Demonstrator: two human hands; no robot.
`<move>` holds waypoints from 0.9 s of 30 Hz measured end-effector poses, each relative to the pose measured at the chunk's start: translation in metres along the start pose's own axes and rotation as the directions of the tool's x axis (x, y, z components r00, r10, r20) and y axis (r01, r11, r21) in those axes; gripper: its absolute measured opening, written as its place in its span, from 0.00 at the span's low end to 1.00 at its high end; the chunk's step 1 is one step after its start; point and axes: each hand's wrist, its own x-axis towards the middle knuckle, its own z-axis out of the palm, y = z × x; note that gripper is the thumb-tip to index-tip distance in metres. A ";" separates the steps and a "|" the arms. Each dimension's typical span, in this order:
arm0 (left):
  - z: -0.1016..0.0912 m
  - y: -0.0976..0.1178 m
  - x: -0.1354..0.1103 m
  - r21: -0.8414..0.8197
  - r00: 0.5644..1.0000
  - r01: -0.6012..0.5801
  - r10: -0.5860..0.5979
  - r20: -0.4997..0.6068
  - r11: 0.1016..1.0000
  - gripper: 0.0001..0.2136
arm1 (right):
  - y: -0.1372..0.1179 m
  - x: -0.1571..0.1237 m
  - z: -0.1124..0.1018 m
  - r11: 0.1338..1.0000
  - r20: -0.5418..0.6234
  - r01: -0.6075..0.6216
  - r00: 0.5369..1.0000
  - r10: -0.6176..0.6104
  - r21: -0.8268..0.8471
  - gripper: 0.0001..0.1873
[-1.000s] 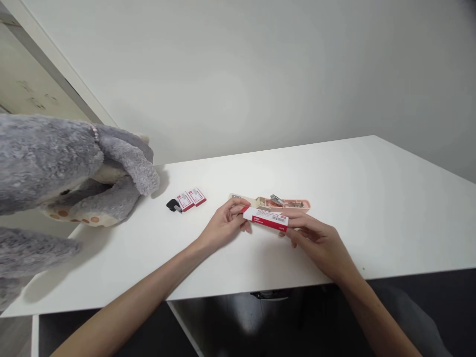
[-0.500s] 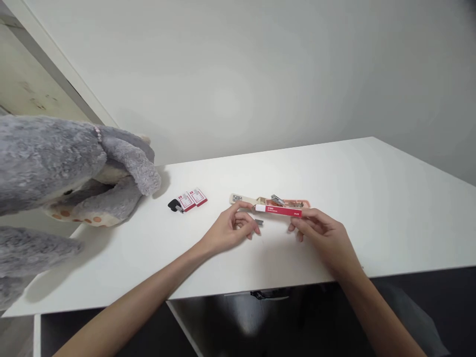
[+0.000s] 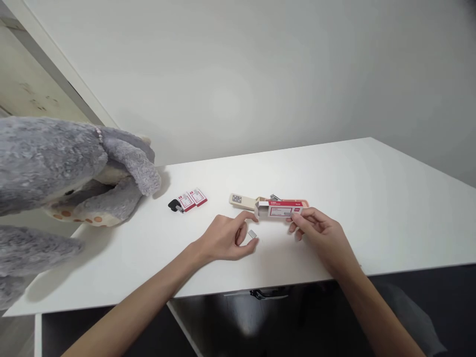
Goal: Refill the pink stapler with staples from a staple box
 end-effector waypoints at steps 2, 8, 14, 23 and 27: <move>-0.001 0.001 0.001 -0.034 0.998 0.046 -0.048 -0.045 0.998 0.16 | -0.002 0.000 0.001 1.000 0.021 0.012 1.000 -0.012 -0.020 0.25; 0.000 0.003 0.005 -0.126 0.991 0.106 -0.115 -0.065 0.986 0.13 | -0.010 -0.002 0.005 0.998 0.100 0.003 0.995 0.003 -0.059 0.28; 0.004 0.003 0.005 -0.128 0.990 0.115 -0.125 -0.071 0.985 0.18 | -0.003 -0.002 0.006 1.000 0.124 0.011 0.992 -0.012 0.010 0.24; 0.004 0.004 0.006 -0.179 0.987 0.141 -0.154 -0.056 0.974 0.19 | -0.003 -0.002 0.006 0.994 0.212 0.030 0.977 -0.008 -0.101 0.25; 0.003 0.002 0.006 -0.203 0.988 0.152 -0.156 -0.006 0.967 0.17 | -0.006 -0.004 0.006 0.990 0.248 0.040 0.969 -0.006 -0.133 0.26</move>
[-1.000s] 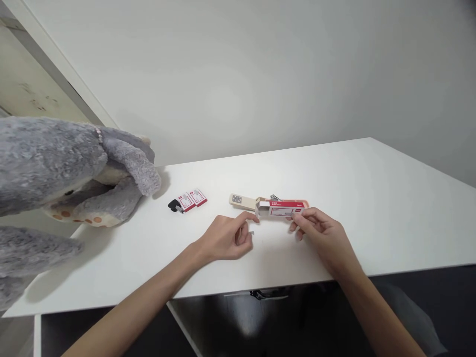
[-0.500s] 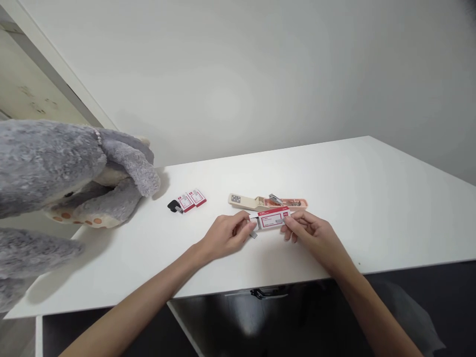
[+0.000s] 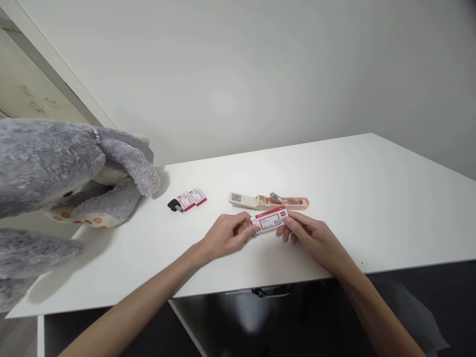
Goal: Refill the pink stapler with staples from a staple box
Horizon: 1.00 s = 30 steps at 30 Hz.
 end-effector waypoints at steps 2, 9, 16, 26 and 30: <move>0.000 -0.001 0.000 -0.024 1.000 0.004 -0.003 0.021 1.000 0.16 | 0.000 0.000 0.000 1.000 0.021 0.002 1.000 -0.002 -0.014 0.25; -0.004 -0.001 0.000 -0.103 0.996 0.018 -0.009 0.093 0.995 0.14 | 0.000 -0.001 -0.002 0.996 0.128 0.046 0.991 -0.037 -0.072 0.22; -0.004 -0.001 0.000 -0.143 0.993 -0.013 0.030 0.117 0.990 0.11 | -0.001 0.000 -0.003 0.995 0.183 0.054 0.982 -0.038 -0.087 0.23; -0.032 -0.011 -0.037 0.013 0.906 0.181 -0.162 -0.390 0.983 0.20 | 0.012 0.002 0.002 0.999 0.089 0.008 0.996 -0.011 0.037 0.23; -0.061 -0.031 -0.066 0.181 0.835 0.328 -0.194 -0.516 0.927 0.21 | 0.015 0.003 0.003 0.997 0.079 0.033 0.996 -0.039 0.068 0.21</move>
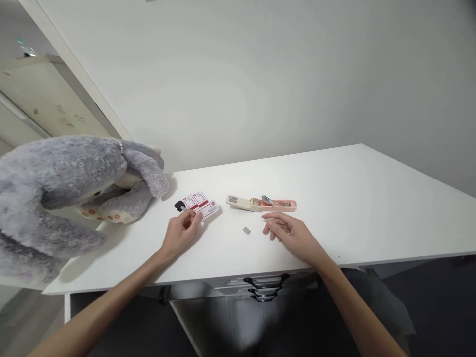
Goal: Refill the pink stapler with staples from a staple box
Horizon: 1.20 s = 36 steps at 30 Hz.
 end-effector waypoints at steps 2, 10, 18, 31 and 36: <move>-0.012 -0.011 -0.001 0.124 0.999 0.045 -0.045 -0.004 0.991 0.23 | 0.001 0.000 0.000 1.000 -0.006 0.016 1.000 -0.016 0.025 0.21; -0.022 -0.011 -0.009 0.482 0.963 -0.252 0.267 0.037 0.840 0.14 | 0.000 0.001 -0.001 0.999 -0.008 0.038 0.999 -0.038 0.013 0.19; -0.005 -0.002 -0.013 0.439 0.835 -0.539 0.526 0.164 0.719 0.17 | -0.001 0.002 0.000 0.998 -0.021 0.066 0.998 -0.065 0.025 0.17; 0.061 0.054 0.001 0.156 0.719 -0.690 0.646 0.256 0.707 0.10 | -0.001 0.006 0.003 0.998 -0.042 0.061 0.997 -0.062 -0.017 0.13; 0.064 0.055 0.005 0.079 0.717 -0.682 0.642 0.272 0.727 0.07 | -0.006 0.004 0.003 0.999 -0.038 0.035 0.999 -0.037 -0.032 0.12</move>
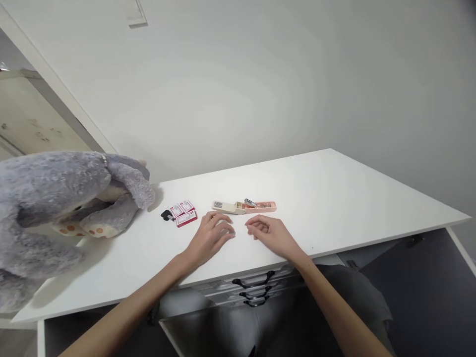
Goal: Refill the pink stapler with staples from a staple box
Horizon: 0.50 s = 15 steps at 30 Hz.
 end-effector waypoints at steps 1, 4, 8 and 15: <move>0.000 -0.001 0.000 -0.012 1.000 -0.007 0.007 0.012 1.000 0.07 | -0.001 0.000 0.000 1.000 0.002 -0.006 1.000 0.006 -0.005 0.12; 0.000 -0.002 0.001 -0.037 0.998 -0.038 0.040 0.045 0.999 0.06 | -0.004 -0.001 0.000 0.999 0.003 -0.018 1.000 0.018 -0.029 0.11; 0.003 -0.003 0.005 -0.066 0.998 -0.046 0.049 0.044 0.997 0.06 | -0.006 -0.001 0.001 0.997 0.010 -0.018 1.000 0.018 -0.069 0.11; 0.016 -0.003 0.019 -0.124 0.980 -0.120 0.097 -0.173 0.985 0.09 | -0.004 0.001 0.001 0.993 -0.017 -0.019 1.000 0.017 -0.115 0.12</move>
